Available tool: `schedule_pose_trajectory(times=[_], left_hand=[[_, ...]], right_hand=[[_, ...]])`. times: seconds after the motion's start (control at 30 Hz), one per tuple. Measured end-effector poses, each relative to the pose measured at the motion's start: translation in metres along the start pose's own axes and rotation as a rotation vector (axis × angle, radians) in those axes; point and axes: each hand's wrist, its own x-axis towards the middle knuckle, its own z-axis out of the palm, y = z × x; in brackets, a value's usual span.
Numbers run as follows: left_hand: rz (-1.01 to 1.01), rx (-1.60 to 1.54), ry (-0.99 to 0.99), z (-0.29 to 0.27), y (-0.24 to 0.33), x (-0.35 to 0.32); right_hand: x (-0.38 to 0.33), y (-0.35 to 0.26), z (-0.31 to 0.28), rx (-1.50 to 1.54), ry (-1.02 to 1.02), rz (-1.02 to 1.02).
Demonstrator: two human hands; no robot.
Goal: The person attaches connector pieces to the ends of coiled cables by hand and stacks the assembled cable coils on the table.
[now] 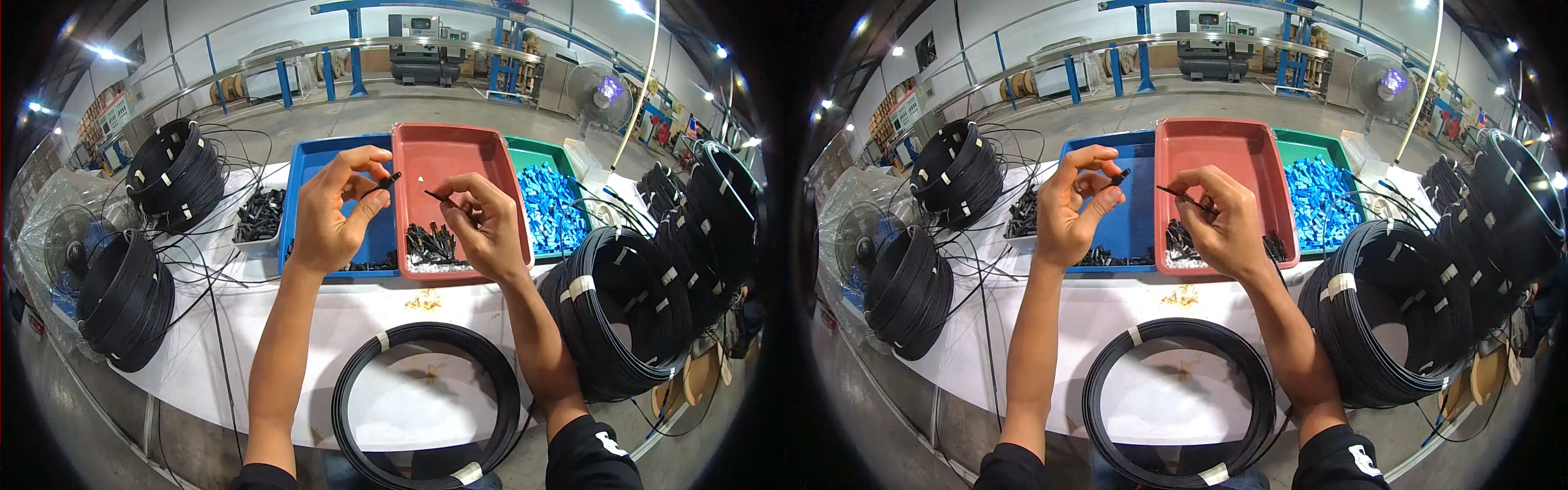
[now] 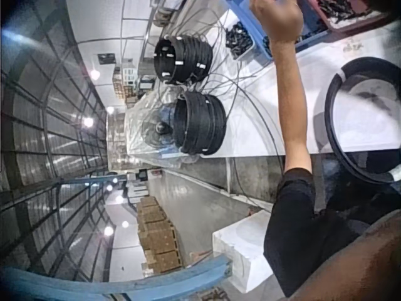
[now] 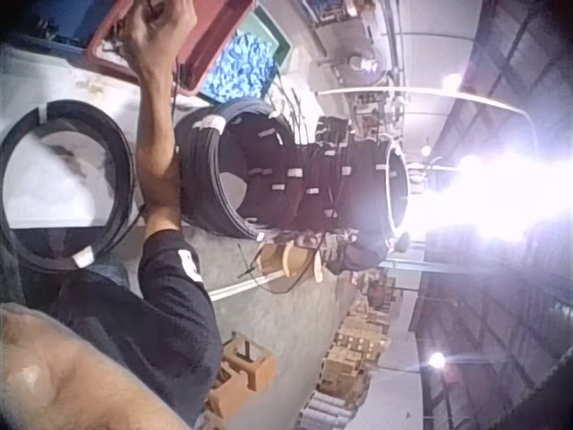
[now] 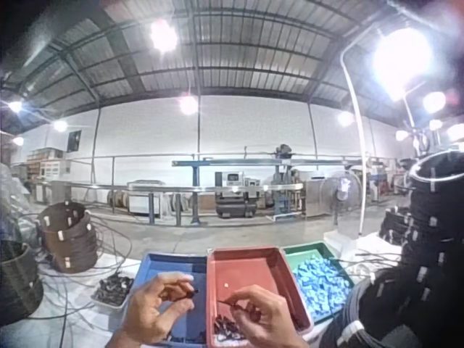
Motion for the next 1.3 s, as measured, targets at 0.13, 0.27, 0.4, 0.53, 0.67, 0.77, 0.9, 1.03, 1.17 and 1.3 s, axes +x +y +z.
schedule_pose_trajectory(times=[0.13,0.27,0.4,0.53,0.67,0.77,0.9,1.03,1.17,1.3], left_hand=[[-0.072,-0.146,0.029,-0.003,0.003,0.001],[-0.111,-0.218,0.031,-0.002,0.004,0.001],[-0.166,-0.329,0.057,0.001,0.006,0.002],[-0.229,-0.405,0.094,-0.003,0.003,0.001],[-0.2,-0.46,0.15,-0.002,-0.004,0.001],[-0.222,-0.405,0.142,-0.002,-0.002,0.0],[-0.217,-0.403,0.122,-0.001,-0.003,-0.001],[-0.217,-0.332,0.047,-0.001,-0.008,-0.003],[-0.19,-0.419,0.023,0.002,-0.009,-0.003],[-0.232,-0.387,-0.008,0.003,-0.007,-0.003]], right_hand=[[0.001,0.004,0.002,0.02,0.016,0.009],[0.0,0.006,0.005,0.024,0.022,-0.01],[-0.001,0.003,0.004,-0.002,-0.007,0.009],[0.0,0.001,0.006,0.017,-0.02,-0.003],[0.0,0.003,0.005,0.006,-0.012,-0.008],[0.0,0.003,0.006,-0.006,-0.022,-0.025],[0.0,0.001,0.006,0.015,-0.031,-0.024],[0.001,-0.003,0.003,-0.014,-0.121,-0.045],[0.001,-0.002,0.002,0.046,-0.156,0.043],[0.001,0.002,0.005,0.069,-0.089,-0.01]])
